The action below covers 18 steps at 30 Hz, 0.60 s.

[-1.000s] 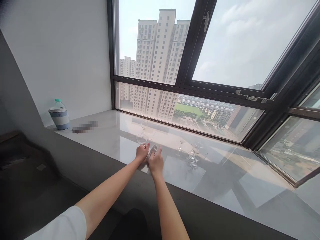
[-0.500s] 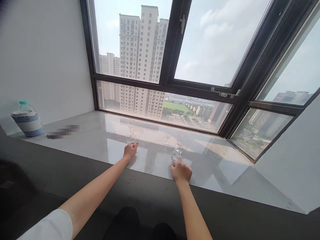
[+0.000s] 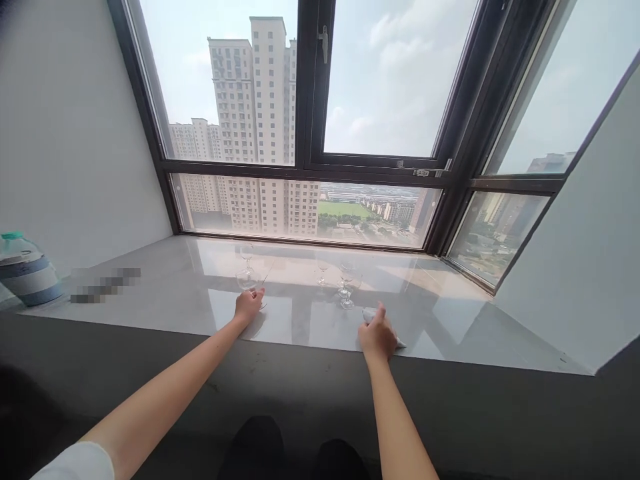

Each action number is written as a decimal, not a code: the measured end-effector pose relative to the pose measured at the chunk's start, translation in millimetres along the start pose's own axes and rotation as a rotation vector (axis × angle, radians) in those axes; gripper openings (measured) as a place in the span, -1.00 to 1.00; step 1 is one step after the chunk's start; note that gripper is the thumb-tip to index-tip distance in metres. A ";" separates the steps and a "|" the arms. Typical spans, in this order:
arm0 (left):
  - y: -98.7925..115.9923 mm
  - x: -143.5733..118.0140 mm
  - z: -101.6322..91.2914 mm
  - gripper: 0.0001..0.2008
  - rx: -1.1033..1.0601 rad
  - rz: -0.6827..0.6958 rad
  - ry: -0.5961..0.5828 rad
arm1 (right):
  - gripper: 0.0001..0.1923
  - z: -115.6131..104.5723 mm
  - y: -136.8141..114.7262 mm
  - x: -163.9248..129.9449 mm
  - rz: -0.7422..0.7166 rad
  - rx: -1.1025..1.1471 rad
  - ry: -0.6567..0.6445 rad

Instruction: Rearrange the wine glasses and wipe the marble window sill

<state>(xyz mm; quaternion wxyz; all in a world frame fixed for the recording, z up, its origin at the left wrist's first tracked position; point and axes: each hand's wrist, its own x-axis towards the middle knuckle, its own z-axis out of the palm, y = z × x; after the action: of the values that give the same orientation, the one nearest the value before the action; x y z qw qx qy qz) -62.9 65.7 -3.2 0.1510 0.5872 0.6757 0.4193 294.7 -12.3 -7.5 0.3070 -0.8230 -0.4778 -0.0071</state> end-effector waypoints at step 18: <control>15.6 6.8 12.1 -0.50 0.348 0.244 -0.141 | -0.42 -3.8 -1.7 5.0 -0.053 0.148 0.060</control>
<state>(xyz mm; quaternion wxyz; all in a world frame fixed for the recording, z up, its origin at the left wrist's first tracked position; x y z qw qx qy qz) -45.9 76.1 3.1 0.0426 0.7096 0.6497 0.2692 297.2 -9.7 -2.1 0.3811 -0.7846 -0.4890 -0.0046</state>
